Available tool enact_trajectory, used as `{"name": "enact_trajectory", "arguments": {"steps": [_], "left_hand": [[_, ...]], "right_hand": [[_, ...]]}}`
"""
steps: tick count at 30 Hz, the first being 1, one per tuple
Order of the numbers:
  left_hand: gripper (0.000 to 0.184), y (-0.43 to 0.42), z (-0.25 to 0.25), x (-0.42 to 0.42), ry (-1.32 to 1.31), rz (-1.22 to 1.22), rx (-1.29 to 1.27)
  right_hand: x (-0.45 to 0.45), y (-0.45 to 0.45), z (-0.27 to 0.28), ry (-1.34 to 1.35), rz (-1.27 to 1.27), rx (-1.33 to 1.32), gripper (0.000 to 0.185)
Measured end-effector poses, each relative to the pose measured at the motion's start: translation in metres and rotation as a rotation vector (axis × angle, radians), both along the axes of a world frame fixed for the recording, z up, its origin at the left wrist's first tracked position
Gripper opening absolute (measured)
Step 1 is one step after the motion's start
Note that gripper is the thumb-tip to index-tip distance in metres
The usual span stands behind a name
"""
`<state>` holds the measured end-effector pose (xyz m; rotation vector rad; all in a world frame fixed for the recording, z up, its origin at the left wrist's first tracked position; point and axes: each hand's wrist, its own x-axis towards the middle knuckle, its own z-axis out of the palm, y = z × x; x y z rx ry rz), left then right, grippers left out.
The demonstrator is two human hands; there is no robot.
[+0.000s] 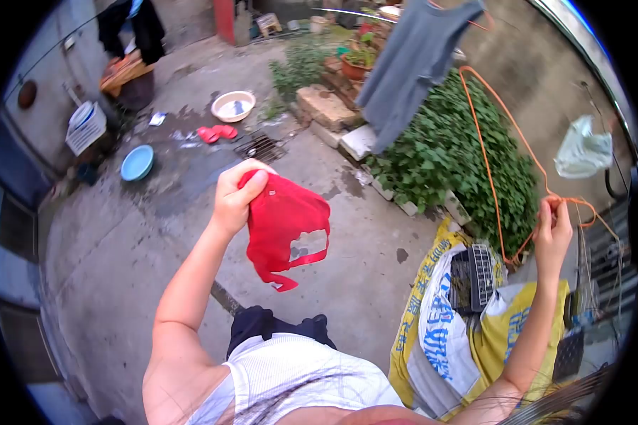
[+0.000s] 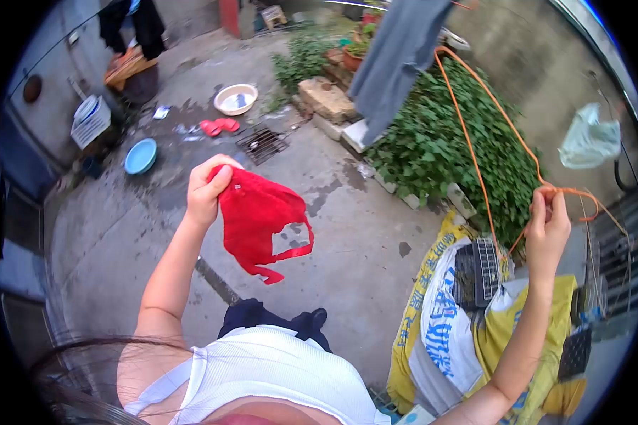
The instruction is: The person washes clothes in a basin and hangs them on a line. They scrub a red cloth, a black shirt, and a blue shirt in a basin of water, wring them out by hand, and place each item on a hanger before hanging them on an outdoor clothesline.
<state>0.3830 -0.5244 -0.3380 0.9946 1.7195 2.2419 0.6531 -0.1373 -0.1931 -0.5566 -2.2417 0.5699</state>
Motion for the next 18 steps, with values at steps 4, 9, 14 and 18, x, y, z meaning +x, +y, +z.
{"name": "enact_trajectory", "arguments": {"steps": [4, 9, 14, 18], "left_hand": [[0.028, -0.123, -0.033, -0.027, -0.112, 0.178, -0.012], [0.022, -0.266, -0.073, -0.07, -0.235, 0.429, 0.02], [0.022, -0.384, -0.1, -0.124, -0.224, 0.668, -0.092], [0.024, -0.47, -0.129, -0.185, -0.264, 0.888, -0.083]], "right_hand": [[-0.093, -0.081, -0.093, -0.165, 0.239, -0.245, 0.014], [-0.22, -0.192, -0.196, -0.271, 0.405, -0.301, 0.016], [-0.331, -0.308, -0.241, -0.359, 0.39, -0.282, 0.02], [-0.419, -0.374, -0.277, -0.509, 0.353, -0.359, 0.036]]}}
